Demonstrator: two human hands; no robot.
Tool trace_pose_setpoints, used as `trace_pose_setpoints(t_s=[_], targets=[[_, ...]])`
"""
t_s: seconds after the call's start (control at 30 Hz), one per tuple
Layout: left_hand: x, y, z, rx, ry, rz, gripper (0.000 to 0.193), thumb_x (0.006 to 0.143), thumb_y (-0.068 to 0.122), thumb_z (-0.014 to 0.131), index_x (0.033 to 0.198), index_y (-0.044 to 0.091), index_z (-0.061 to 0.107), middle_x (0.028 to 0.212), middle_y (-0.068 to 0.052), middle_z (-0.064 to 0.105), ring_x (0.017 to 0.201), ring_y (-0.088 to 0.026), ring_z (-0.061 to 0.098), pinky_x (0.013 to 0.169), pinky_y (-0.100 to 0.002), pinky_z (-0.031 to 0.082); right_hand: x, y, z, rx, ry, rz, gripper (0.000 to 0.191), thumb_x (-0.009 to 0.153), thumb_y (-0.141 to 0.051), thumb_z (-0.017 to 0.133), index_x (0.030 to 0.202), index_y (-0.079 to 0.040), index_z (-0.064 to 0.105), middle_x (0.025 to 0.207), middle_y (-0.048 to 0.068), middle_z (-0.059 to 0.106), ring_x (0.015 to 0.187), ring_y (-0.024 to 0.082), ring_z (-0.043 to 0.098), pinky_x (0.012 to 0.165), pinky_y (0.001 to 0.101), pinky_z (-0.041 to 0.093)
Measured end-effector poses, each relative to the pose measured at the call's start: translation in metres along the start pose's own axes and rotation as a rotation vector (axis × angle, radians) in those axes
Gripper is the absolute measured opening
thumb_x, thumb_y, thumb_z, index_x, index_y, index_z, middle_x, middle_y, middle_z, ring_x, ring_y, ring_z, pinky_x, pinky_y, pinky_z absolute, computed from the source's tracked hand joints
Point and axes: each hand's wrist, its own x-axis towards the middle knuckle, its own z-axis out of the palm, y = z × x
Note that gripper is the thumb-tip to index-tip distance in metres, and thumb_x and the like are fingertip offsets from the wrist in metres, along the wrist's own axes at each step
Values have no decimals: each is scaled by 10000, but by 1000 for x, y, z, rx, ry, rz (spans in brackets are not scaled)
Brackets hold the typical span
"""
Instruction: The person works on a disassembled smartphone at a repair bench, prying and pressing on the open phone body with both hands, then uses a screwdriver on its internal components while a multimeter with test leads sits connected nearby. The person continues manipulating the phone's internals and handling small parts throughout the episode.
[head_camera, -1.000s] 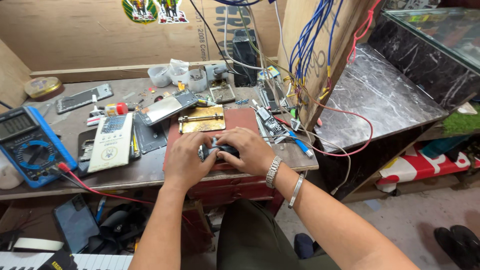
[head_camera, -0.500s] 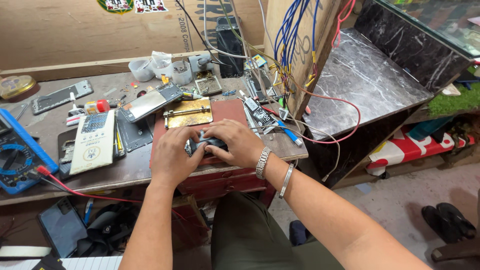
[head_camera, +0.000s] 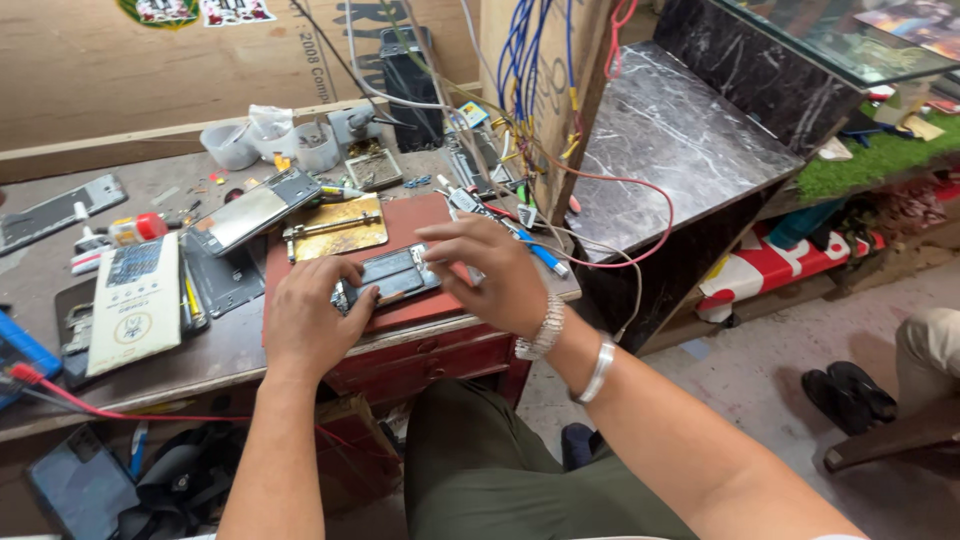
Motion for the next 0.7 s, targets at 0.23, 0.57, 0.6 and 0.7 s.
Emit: trace_pose_setpoints(t_s=[0.23, 0.57, 0.6, 0.7], targets=[[0, 6, 2, 27, -3, 11, 232, 803, 233, 803, 858, 91, 627, 999, -55, 741, 1014, -311, 671, 880, -440, 509, -42, 5, -83, -75, 29, 463, 187, 890, -55, 742, 1077, -56, 741, 995, 71, 763, 824, 209, 736, 765, 317, 581], [-2, 9, 3, 42, -17, -10, 239, 799, 238, 806, 865, 86, 633, 974, -53, 742, 994, -300, 676, 878, -430, 512, -80, 6, -94, -423, 49, 429, 168, 843, -178, 767, 976, -80, 739, 981, 72, 742, 990, 289, 682, 869, 385, 538], [-1, 10, 4, 40, -12, -7, 240, 797, 239, 804, 863, 86, 631, 982, -51, 745, 999, -299, 676, 880, -430, 512, -80, 7, -94, -442, 65, 402, 170, 839, -187, 769, 969, -83, 735, 999, 72, 742, 1019, 300, 674, 888, 397, 533], [0, 11, 5, 42, -14, -20, 241, 791, 248, 801, 863, 88, 635, 990, -46, 749, 1004, -295, 678, 882, -428, 512, -80, 8, -95, -424, 54, 460, 197, 808, -198, 782, 966, -88, 739, 982, 69, 738, 994, 301, 674, 858, 403, 534]])
